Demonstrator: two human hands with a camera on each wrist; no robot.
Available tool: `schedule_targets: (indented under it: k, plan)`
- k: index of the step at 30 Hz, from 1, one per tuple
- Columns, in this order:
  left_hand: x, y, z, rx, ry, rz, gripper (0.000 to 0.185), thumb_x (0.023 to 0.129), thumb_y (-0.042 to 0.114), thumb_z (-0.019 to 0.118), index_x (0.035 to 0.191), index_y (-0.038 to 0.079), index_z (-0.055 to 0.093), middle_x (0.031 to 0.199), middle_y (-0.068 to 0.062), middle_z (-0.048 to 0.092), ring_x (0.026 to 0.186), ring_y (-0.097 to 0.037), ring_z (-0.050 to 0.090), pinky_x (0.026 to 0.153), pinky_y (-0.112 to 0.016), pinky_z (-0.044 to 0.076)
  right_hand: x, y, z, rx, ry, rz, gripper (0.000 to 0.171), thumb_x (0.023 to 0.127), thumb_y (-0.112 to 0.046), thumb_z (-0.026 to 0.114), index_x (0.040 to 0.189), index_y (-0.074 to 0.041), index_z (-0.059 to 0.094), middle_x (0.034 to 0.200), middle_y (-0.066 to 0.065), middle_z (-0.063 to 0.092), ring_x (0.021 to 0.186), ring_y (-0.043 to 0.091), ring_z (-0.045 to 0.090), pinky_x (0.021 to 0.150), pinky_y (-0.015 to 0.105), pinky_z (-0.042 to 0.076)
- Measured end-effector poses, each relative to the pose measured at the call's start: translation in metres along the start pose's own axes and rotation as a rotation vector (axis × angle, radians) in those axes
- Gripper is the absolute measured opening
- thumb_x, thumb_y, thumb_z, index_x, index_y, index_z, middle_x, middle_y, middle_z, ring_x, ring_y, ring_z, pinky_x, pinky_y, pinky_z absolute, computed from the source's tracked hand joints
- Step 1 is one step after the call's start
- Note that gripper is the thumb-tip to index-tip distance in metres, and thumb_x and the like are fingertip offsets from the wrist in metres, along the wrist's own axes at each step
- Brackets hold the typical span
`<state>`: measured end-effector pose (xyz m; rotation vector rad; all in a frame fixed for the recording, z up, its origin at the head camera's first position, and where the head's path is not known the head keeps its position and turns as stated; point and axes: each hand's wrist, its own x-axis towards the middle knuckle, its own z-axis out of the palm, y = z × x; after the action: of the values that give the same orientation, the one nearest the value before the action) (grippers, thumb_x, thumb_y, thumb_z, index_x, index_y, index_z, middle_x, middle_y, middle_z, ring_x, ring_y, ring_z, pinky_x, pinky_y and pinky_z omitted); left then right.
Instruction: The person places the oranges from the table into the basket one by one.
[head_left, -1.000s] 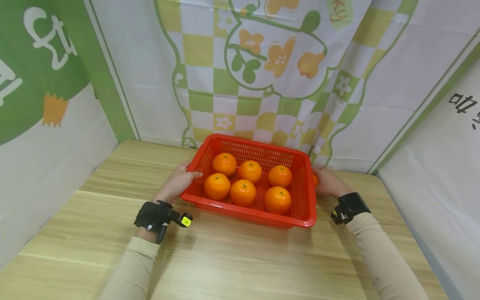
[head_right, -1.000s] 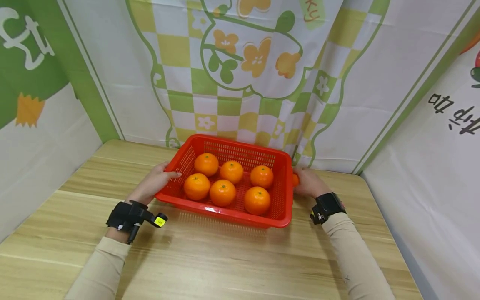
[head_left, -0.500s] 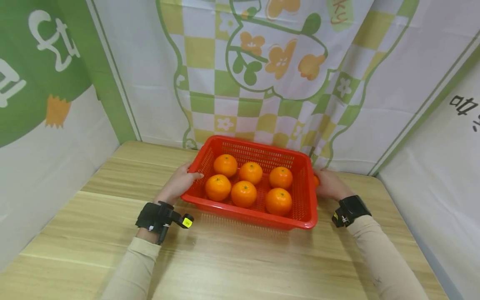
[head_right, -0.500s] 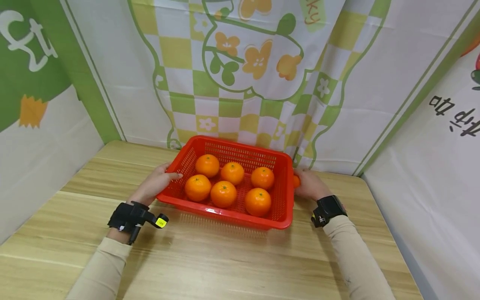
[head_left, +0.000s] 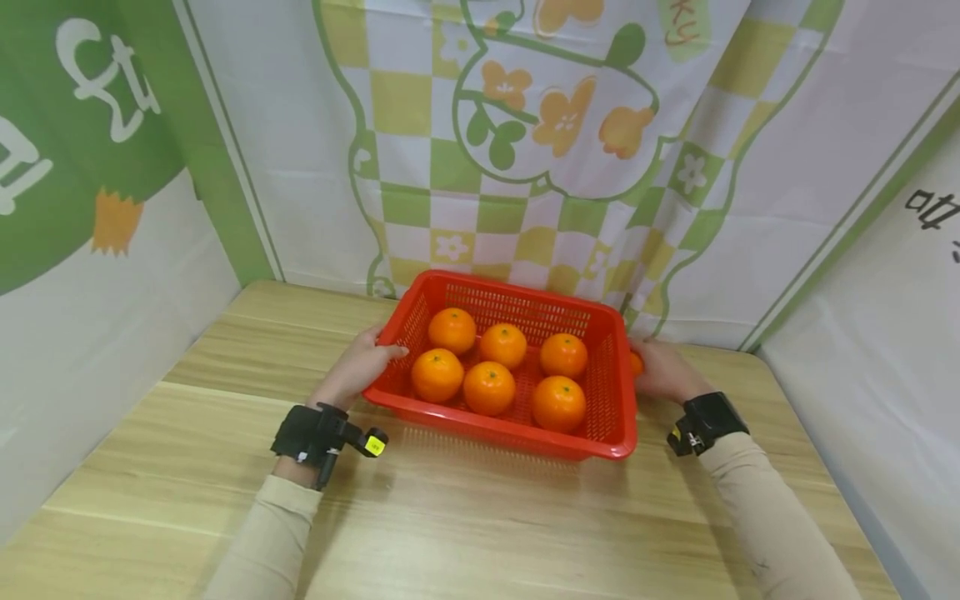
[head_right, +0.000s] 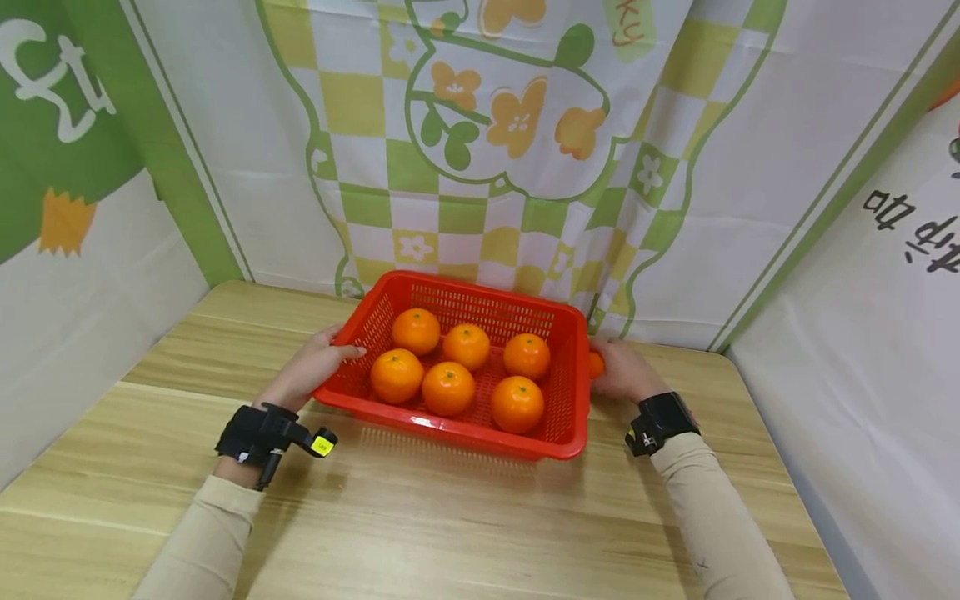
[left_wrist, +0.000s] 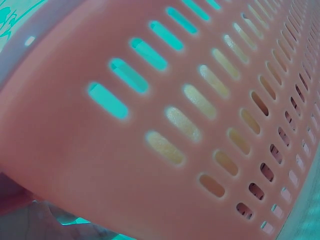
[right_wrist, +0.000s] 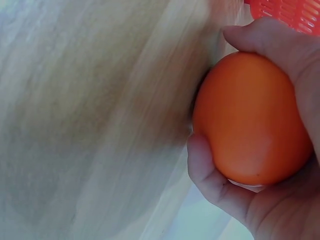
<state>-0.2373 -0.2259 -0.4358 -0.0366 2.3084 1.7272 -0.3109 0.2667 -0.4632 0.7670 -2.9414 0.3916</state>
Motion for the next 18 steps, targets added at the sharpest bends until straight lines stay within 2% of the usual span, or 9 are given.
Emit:
schedule_targets:
  k: [4, 11, 18]
  plan:
    - [0.0007, -0.0005, -0.0003, -0.002, -0.001, -0.002, 0.06, 0.106, 0.019, 0.05, 0.161, 0.005, 0.032, 0.149, -0.025, 0.055, 0.115, -0.035, 0.068, 0.094, -0.046, 0.064, -0.0008, 0.0001, -0.0007, 0.008, 0.015, -0.019, 0.046, 0.079, -0.022, 0.083, 0.12, -0.005, 0.07, 0.101, 0.016, 0.075, 0.097, 0.037, 0.07, 0.087, 0.055, 0.058]
    - [0.0007, -0.0014, 0.0003, 0.012, 0.008, 0.011, 0.059, 0.106, 0.018, 0.05, 0.161, 0.004, 0.033, 0.149, -0.025, 0.055, 0.117, -0.036, 0.068, 0.098, -0.048, 0.062, -0.0022, 0.0013, -0.0025, 0.021, 0.018, -0.021, 0.041, 0.077, -0.023, 0.085, 0.112, -0.006, 0.071, 0.088, 0.008, 0.069, 0.08, 0.024, 0.063, 0.071, 0.039, 0.052]
    - [0.0005, -0.0012, 0.0003, 0.017, 0.009, 0.012, 0.059, 0.106, 0.018, 0.05, 0.16, 0.004, 0.034, 0.148, -0.025, 0.056, 0.116, -0.036, 0.068, 0.097, -0.047, 0.063, -0.0025, 0.0024, -0.0047, 0.035, 0.011, 0.0, 0.041, 0.076, -0.024, 0.086, 0.11, -0.005, 0.071, 0.089, 0.007, 0.068, 0.081, 0.023, 0.062, 0.071, 0.037, 0.052]
